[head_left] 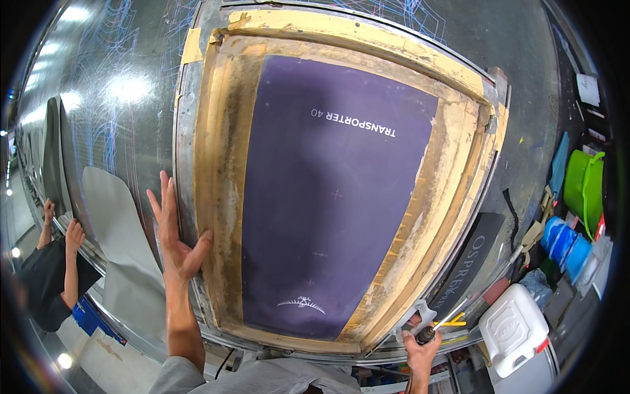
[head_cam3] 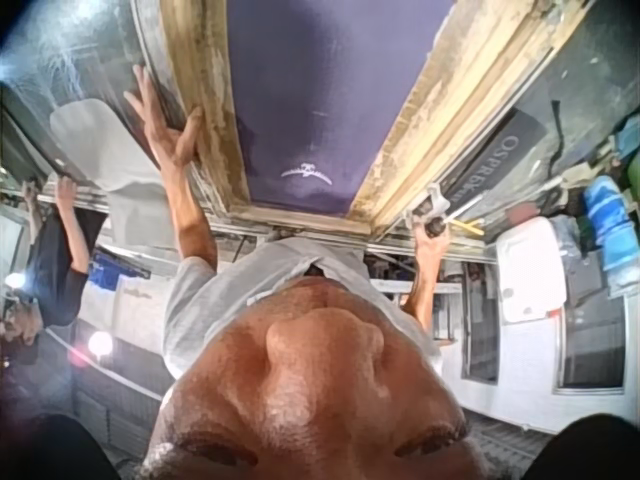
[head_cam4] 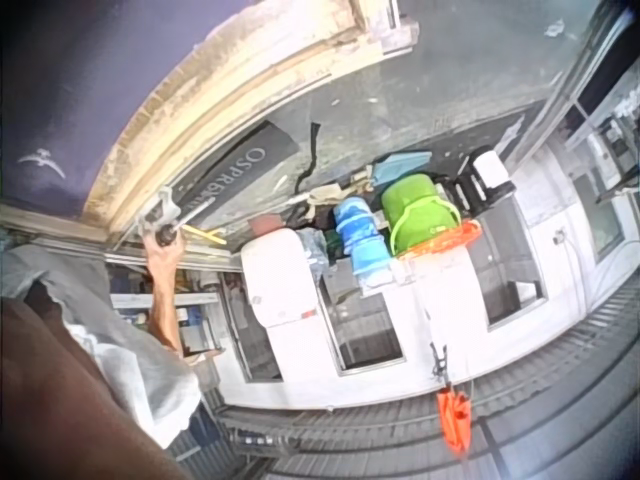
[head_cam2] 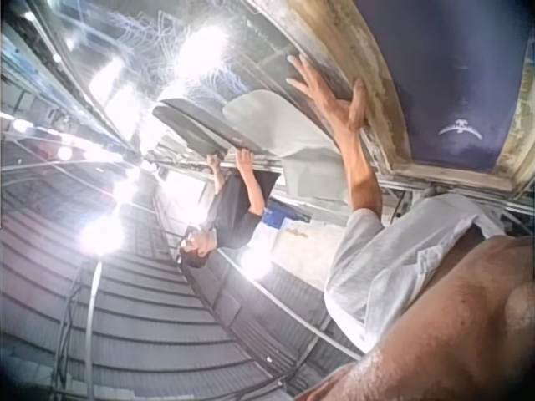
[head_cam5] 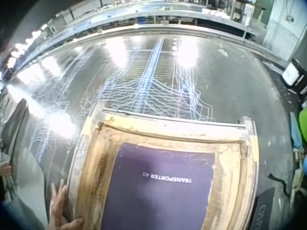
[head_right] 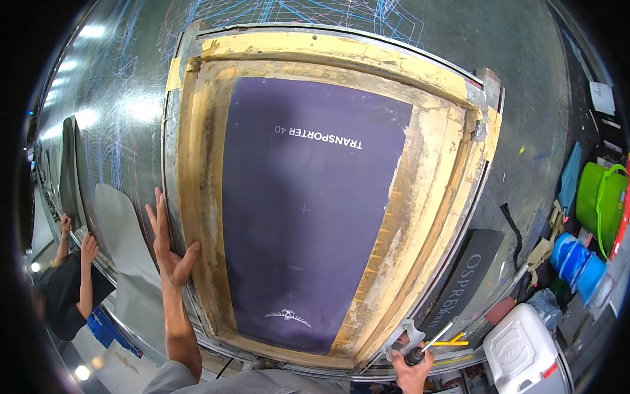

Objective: The person aligns a purple screen printing frame on a conveyor, secures it with clamps, and repeatedly pulls a squeegee across the mesh to transfer white ink onto fabric pieces below. The person adjusts the frame and squeegee position multiple times during the process.

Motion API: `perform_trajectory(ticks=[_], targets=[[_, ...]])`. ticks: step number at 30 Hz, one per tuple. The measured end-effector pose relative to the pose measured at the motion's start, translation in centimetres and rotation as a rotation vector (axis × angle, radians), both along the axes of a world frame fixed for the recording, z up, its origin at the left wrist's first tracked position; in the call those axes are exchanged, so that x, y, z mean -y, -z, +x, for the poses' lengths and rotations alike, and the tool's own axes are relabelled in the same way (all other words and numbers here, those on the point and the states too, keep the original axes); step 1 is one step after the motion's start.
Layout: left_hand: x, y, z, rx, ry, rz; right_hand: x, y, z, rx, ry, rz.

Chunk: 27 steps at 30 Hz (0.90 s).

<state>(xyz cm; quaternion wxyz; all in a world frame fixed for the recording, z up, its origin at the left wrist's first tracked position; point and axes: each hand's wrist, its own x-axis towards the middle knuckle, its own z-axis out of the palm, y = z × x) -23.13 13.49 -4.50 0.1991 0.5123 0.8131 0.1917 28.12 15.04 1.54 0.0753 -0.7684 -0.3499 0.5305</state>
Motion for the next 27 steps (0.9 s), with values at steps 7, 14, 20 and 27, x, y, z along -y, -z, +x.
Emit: perform_trajectory(ticks=[7, 14, 20, 27], targets=[[-0.2, 0.1, 0.3, 0.016, -0.009, 0.048, -0.1, -0.1, -0.3, 0.039, 0.010, -0.011], [0.2, 0.0, 0.2, -0.031, 0.005, 0.048, 0.3, 0.0, 0.0, 0.056, 0.006, 0.002], [-0.1, -1.3, 2.3, -0.591, -0.002, 0.086, -0.1, -0.2, -0.6, 0.056, 0.002, 0.007], [-11.4, -3.6, 11.9, -0.074, 0.446, -0.170, 0.4, -0.2, 0.6, 0.073, 0.011, -0.033]])
